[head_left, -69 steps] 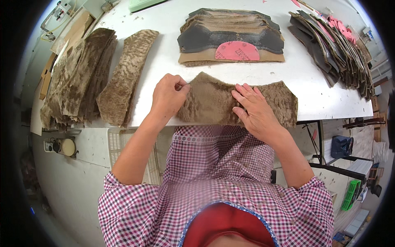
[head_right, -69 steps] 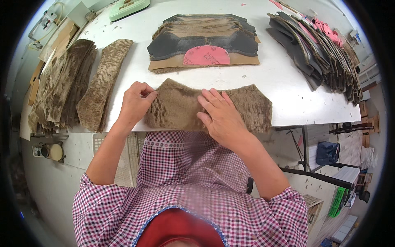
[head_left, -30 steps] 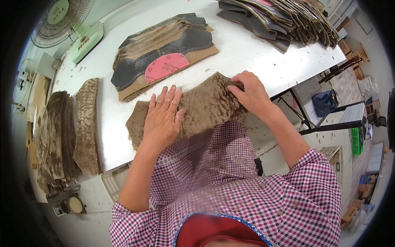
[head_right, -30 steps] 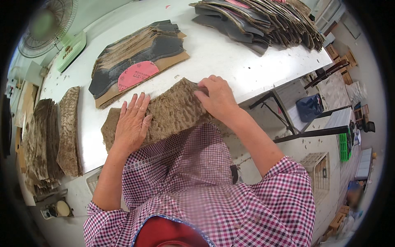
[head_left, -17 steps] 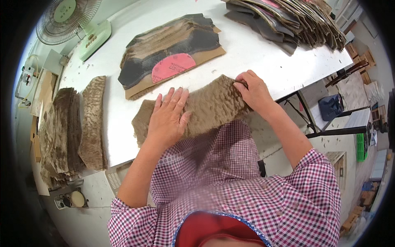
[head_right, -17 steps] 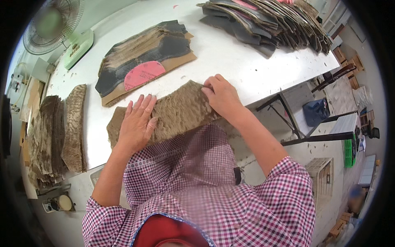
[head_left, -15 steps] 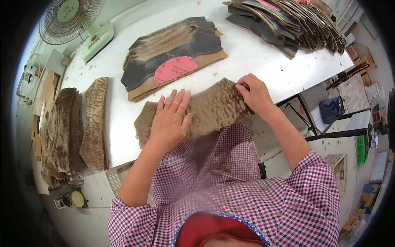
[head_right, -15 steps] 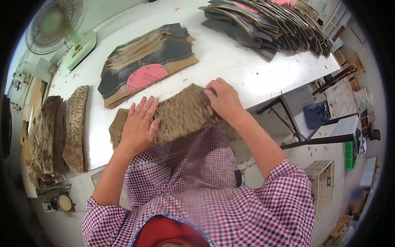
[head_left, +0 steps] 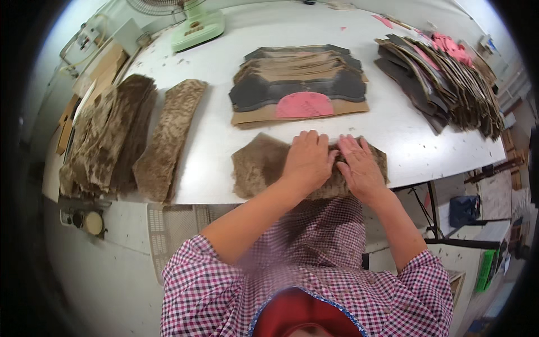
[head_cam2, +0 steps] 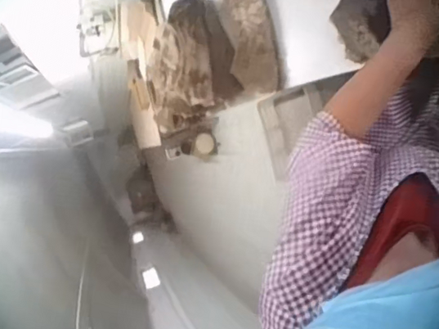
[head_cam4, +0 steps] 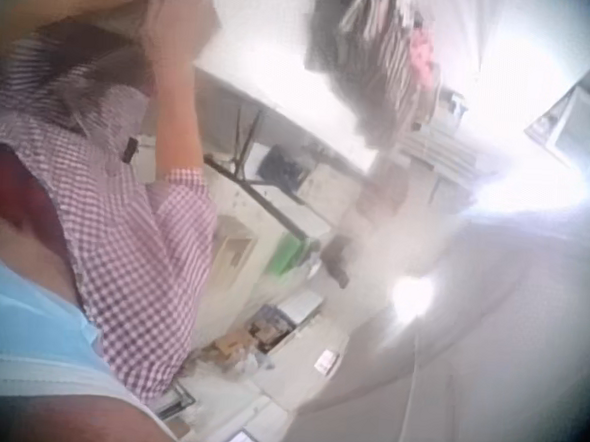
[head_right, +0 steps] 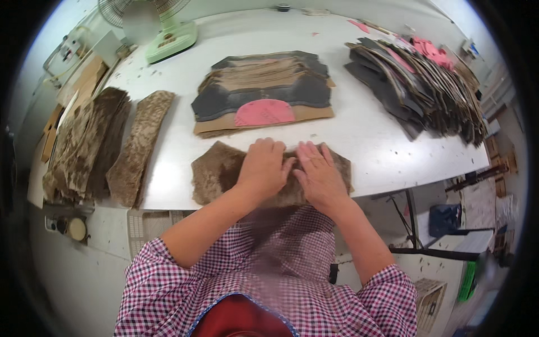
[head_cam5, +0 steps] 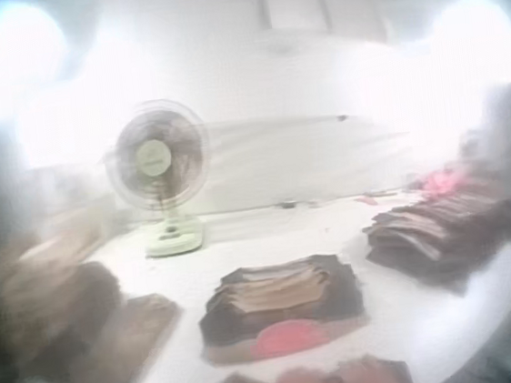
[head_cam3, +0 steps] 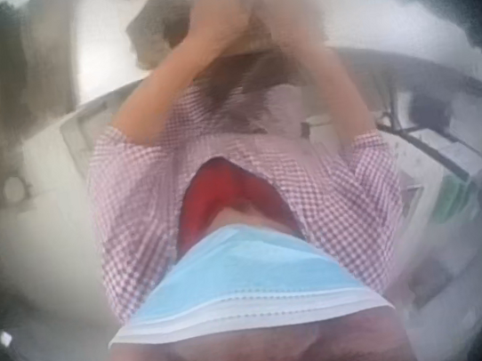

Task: The person repeatedly picks up individual fabric pieces from a stack on a white table, unfolds them to inspect the seams and texture, and then places them back down. The task involves handling multiple similar pieces one by one.

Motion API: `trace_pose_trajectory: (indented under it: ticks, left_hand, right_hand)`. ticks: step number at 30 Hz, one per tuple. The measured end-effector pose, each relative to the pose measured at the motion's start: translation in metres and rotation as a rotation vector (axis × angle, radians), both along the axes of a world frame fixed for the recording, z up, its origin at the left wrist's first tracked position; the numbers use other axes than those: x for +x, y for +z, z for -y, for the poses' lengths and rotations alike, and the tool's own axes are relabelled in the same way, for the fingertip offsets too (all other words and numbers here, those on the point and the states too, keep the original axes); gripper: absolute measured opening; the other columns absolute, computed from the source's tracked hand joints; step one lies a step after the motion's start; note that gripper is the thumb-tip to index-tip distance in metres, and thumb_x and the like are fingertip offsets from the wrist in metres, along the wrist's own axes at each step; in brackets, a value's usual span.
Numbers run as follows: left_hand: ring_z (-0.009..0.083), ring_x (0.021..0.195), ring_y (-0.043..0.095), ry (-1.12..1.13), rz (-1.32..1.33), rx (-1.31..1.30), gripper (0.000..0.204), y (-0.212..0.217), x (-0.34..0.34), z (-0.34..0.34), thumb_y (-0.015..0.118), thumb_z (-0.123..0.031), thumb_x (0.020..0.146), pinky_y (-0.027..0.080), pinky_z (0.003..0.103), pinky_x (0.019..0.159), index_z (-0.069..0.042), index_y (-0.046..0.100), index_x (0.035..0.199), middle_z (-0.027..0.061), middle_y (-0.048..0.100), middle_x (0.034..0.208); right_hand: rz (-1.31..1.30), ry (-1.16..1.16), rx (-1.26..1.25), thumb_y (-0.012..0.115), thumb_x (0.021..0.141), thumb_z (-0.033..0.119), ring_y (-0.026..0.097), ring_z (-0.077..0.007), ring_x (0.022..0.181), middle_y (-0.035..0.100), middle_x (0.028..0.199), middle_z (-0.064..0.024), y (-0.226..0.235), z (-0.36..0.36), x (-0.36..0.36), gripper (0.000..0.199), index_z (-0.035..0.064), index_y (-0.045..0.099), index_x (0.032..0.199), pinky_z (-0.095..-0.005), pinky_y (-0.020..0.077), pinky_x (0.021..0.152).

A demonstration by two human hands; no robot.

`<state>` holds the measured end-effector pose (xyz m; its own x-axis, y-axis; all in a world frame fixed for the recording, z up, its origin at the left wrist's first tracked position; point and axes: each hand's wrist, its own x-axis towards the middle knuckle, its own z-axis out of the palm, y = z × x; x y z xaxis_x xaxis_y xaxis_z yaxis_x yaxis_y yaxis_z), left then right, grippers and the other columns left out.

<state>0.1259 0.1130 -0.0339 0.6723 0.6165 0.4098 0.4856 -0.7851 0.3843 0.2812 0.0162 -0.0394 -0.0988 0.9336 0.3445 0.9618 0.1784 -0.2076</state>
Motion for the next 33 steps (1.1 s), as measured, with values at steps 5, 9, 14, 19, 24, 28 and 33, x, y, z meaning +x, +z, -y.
trace_pose_trajectory:
  ticks: [5,9,14,19,24,28,33]
  left_hand:
    - [0.0357,0.083,0.057,0.071,-0.029,0.024,0.040,0.002,-0.009,-0.010,0.058,-0.039,0.087,0.046,0.046,0.073,0.000,0.059,0.089,0.0178,0.060,0.085]
    - [0.0356,0.091,0.061,0.003,-0.244,-0.254,0.047,0.016,-0.017,-0.018,0.052,-0.047,0.092,0.049,0.047,0.077,-0.001,0.063,0.093,0.0194,0.064,0.092]
    - [0.0243,0.083,0.064,0.357,0.020,-0.233,0.043,0.066,-0.110,-0.071,0.048,-0.042,0.097,0.052,0.042,0.077,-0.002,0.064,0.091,0.0124,0.067,0.088]
    - [0.0307,0.088,0.064,0.918,-0.244,-0.244,0.047,0.108,-0.238,-0.160,0.044,-0.045,0.098,0.050,0.044,0.074,-0.003,0.065,0.101,0.0165,0.067,0.096]
    - [0.0357,0.106,0.057,1.080,-0.362,-0.032,0.051,0.017,-0.287,-0.206,0.052,-0.040,0.096,0.049,0.047,0.081,-0.001,0.049,0.129,0.0219,0.056,0.120]
    - [0.0331,0.112,0.055,0.667,-0.092,0.121,0.053,0.062,-0.216,-0.197,0.057,-0.033,0.095,0.049,0.044,0.085,0.002,0.045,0.134,0.0223,0.057,0.119]
    - [0.0239,0.112,0.054,0.381,0.391,-0.776,0.063,0.041,-0.099,-0.214,0.071,-0.033,0.084,0.044,0.033,0.094,0.001,0.047,0.133,0.0182,0.057,0.124]
  right_hand:
    - [0.040,-0.224,-0.317,0.042,0.097,0.038,0.021,-0.0271,0.144,0.025,0.153,-0.0178,0.019,-0.007,0.011,0.065,-0.0019,0.026,0.146,-0.0423,0.0075,0.118]
    - [-0.110,-0.313,-0.299,0.038,0.099,0.037,0.020,-0.0274,0.144,0.027,0.153,-0.0182,0.005,-0.015,0.038,0.063,-0.0016,0.025,0.147,-0.0408,0.0075,0.118]
    - [-0.384,-0.499,-0.165,0.037,0.100,0.037,0.022,-0.0267,0.143,0.029,0.152,-0.0177,-0.006,0.004,0.077,0.059,-0.0014,0.030,0.145,-0.0392,0.0079,0.119]
    - [-0.340,-0.497,-0.123,0.041,0.099,0.038,0.027,-0.0281,0.141,0.038,0.147,-0.0180,-0.013,0.006,0.085,0.056,-0.0017,0.041,0.139,-0.0373,0.0099,0.118]
    - [-0.627,-0.500,-0.085,0.050,0.096,0.036,0.040,-0.0304,0.133,0.045,0.140,-0.0196,-0.004,-0.028,0.073,0.055,-0.0025,0.046,0.134,-0.0348,0.0268,0.112]
    - [-1.087,-0.485,0.028,0.056,0.092,0.044,0.047,-0.0270,0.125,0.051,0.133,-0.0205,0.030,-0.082,0.090,0.069,-0.0062,0.041,0.137,-0.0348,0.0358,0.103]
    - [-0.851,-0.640,0.033,0.061,0.088,0.045,0.058,-0.0222,0.103,0.062,0.112,-0.0183,0.014,-0.159,0.101,0.066,-0.0068,0.050,0.128,-0.0327,0.0437,0.089]
